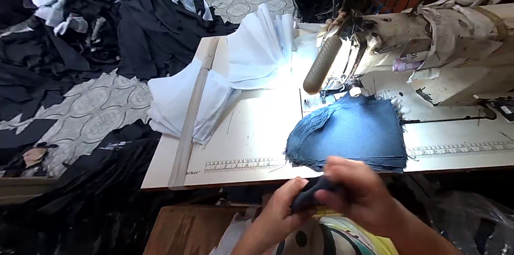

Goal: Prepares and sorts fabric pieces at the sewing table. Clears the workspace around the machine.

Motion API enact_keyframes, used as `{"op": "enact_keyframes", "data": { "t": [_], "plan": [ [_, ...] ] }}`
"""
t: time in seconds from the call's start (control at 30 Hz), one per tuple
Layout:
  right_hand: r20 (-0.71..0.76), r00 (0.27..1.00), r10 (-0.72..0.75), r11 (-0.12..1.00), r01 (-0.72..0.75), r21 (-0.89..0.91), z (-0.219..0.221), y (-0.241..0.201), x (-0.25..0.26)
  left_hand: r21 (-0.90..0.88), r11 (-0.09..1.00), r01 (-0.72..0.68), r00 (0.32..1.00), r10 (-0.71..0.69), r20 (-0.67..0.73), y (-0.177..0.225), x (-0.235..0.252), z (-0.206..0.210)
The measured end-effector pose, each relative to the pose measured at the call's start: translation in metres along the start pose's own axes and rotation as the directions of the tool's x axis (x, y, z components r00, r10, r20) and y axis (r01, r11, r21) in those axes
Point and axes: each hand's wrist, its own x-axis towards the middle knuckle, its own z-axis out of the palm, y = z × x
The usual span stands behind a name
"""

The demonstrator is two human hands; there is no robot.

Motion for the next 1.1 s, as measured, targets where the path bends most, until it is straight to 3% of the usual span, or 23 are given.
{"op": "enact_keyframes", "data": {
  "t": [0.07,0.13,0.23,0.33,0.4,0.43,0.47,0.53,0.6,0.67,0.77,0.87,0.9,0.93,0.97,1.0,1.03,1.1],
  "plan": [
    [-0.232,0.97,0.069,0.994,-0.047,0.096,-0.031,-0.016,-0.004,0.04,0.976,0.212,0.962,-0.216,0.166,-0.018,-0.018,-0.001],
    [-0.479,0.866,0.146,0.989,-0.117,0.091,-0.063,-0.022,-0.005,0.095,0.947,0.307,0.92,-0.321,0.223,-0.034,-0.036,-0.012],
    [-0.661,0.704,0.26,0.965,-0.205,0.161,-0.097,-0.011,-0.008,0.012,0.992,0.123,0.992,-0.123,0.02,-0.016,-0.044,-0.051],
    [-0.68,0.691,0.246,0.957,-0.061,0.284,-0.122,-0.002,-0.016,0.164,0.971,-0.175,0.956,0.207,-0.208,0.037,-0.019,-0.081],
    [-0.694,0.685,0.221,0.974,-0.113,0.198,-0.133,0.004,-0.018,0.375,0.908,-0.188,0.927,0.29,-0.238,0.048,0.003,-0.081],
    [-0.697,0.674,0.245,0.964,-0.249,0.097,-0.137,0.008,-0.017,0.469,0.875,-0.123,0.938,0.256,-0.232,0.043,0.012,-0.076],
    [-0.698,0.652,0.296,0.89,-0.453,-0.046,-0.139,0.016,-0.017,0.556,0.831,-0.028,0.958,0.182,-0.223,0.034,0.02,-0.069],
    [-0.609,0.646,0.459,0.565,-0.742,-0.361,-0.146,0.045,-0.023,0.648,0.745,0.161,0.981,-0.052,-0.184,0.013,0.029,-0.053],
    [-0.52,0.592,0.616,0.293,-0.785,-0.546,-0.145,0.069,-0.028,0.677,0.697,0.236,0.971,-0.136,-0.199,-0.002,0.029,-0.041],
    [-0.571,0.629,0.527,0.208,-0.747,-0.631,-0.135,0.065,-0.027,0.692,0.685,0.229,0.968,-0.086,-0.235,-0.008,0.028,-0.036],
    [-0.491,0.824,0.285,0.328,-0.564,-0.758,-0.102,0.029,-0.007,0.681,0.702,0.209,0.964,-0.03,-0.265,-0.005,0.028,-0.036],
    [-0.092,0.971,0.222,0.555,-0.204,-0.806,-0.032,0.021,0.013,0.689,0.705,0.168,0.962,0.036,-0.272,0.001,0.031,-0.033],
    [0.052,0.962,0.269,0.586,-0.12,-0.801,-0.009,0.026,0.016,0.693,0.703,0.16,0.961,0.051,-0.273,0.003,0.032,-0.031],
    [0.179,0.902,0.393,0.596,-0.102,-0.796,0.008,0.032,0.019,0.697,0.701,0.151,0.959,0.067,-0.275,0.004,0.033,-0.03],
    [0.267,0.789,0.553,0.581,-0.136,-0.802,0.018,0.037,0.024,0.697,0.702,0.144,0.958,0.078,-0.276,0.005,0.032,-0.029],
    [0.292,0.729,0.619,0.563,-0.153,-0.812,0.021,0.043,0.027,0.684,0.716,0.14,0.956,0.081,-0.281,0.005,0.03,-0.028],
    [0.285,0.735,0.616,0.572,-0.168,-0.803,0.018,0.047,0.027,0.638,0.758,0.135,0.953,0.077,-0.294,0.005,0.028,-0.029],
    [0.247,0.845,0.474,0.705,-0.197,-0.681,0.005,0.049,0.022,0.369,0.925,0.087,0.938,0.049,-0.345,0.005,0.019,-0.032]
  ]
}}
